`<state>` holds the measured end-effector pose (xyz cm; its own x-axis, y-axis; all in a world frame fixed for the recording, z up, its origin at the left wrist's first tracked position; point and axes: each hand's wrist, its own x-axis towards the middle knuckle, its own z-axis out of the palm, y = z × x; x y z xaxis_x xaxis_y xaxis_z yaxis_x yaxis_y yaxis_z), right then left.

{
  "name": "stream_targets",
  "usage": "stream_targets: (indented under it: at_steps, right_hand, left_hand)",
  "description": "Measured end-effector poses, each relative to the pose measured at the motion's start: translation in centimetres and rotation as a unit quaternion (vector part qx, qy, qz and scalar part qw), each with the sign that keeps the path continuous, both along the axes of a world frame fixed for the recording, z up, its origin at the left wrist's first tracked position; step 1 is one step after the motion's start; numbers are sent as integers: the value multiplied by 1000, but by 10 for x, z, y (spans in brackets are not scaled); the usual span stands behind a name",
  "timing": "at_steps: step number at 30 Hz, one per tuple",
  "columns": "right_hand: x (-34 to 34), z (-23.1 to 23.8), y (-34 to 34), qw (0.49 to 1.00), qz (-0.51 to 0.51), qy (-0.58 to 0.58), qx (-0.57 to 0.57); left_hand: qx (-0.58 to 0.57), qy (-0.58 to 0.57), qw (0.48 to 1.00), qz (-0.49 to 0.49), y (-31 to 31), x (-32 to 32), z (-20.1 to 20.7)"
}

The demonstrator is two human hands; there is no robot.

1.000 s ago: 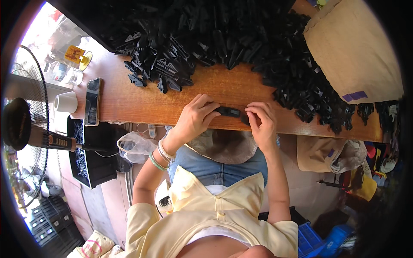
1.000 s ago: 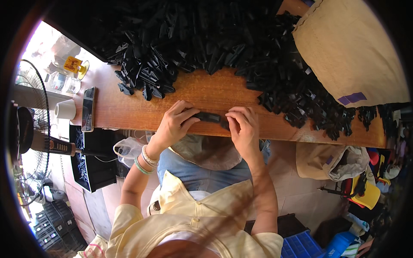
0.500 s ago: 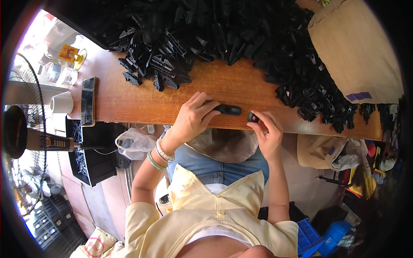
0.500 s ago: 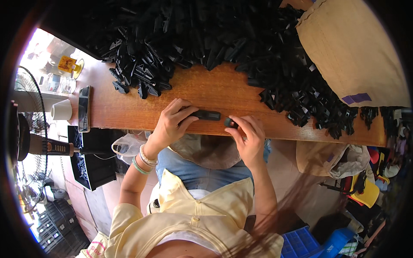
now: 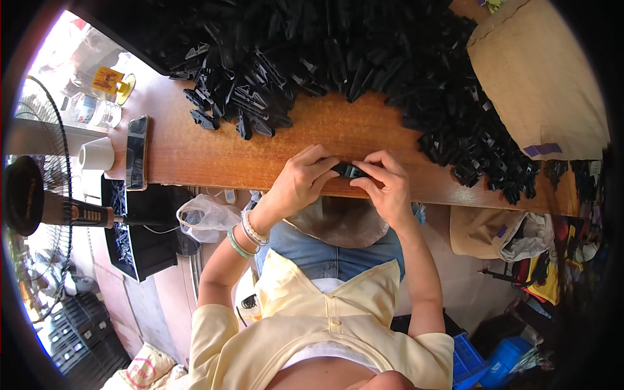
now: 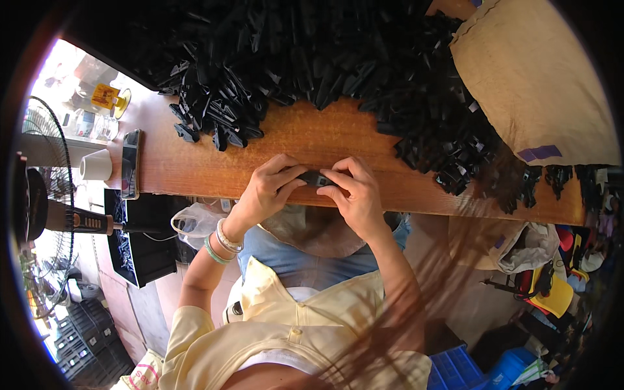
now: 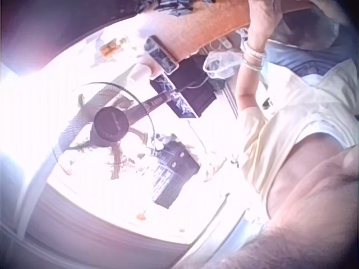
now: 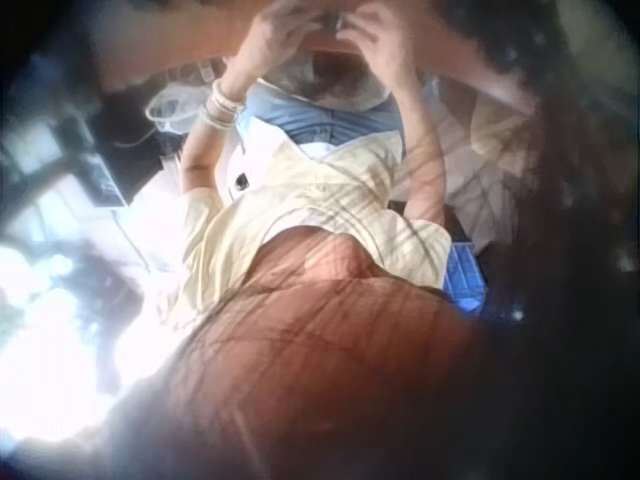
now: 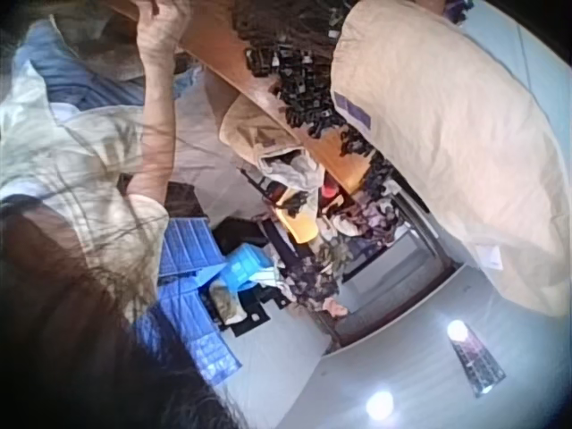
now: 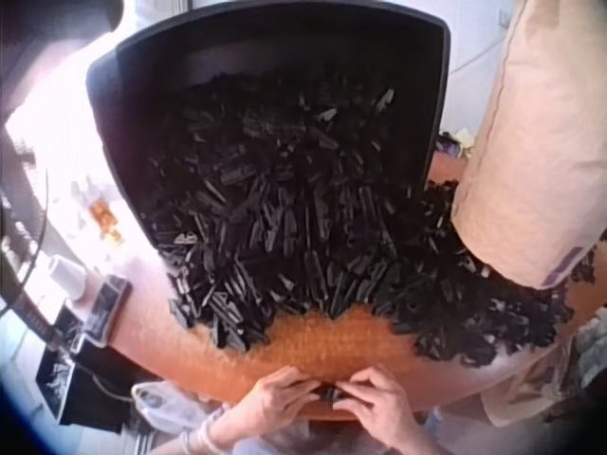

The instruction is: The person repeatedly assembles black plastic components by snapping pieces together by hand and dropping them into a bag, then gathers more plastic parts from a bin onto the table.

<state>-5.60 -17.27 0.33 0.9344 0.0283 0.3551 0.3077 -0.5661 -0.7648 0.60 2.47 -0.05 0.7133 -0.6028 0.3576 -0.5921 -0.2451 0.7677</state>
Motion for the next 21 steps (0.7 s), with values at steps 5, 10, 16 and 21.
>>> stream_targets:
  at_steps: [5, 10, 16, 21]
  right_hand:
    - [-7, 2, -7, 999, -29, -12, -1]
    - [-9, 8, -18, 999, -23, 9, -22]
    - [-11, 8, -20, 998, -14, 53, -11]
    - [-2, 4, -7, 999, 12, -7, -32]
  left_hand:
    - [-5, -16, 1000, 0, -1, -1, -1]
    - [-4, -39, 999, 7, 0, 0, -1]
    - [-8, -22, 1000, 0, 0, -1, -3]
    - [4, -46, 999, -17, -6, -1, 1]
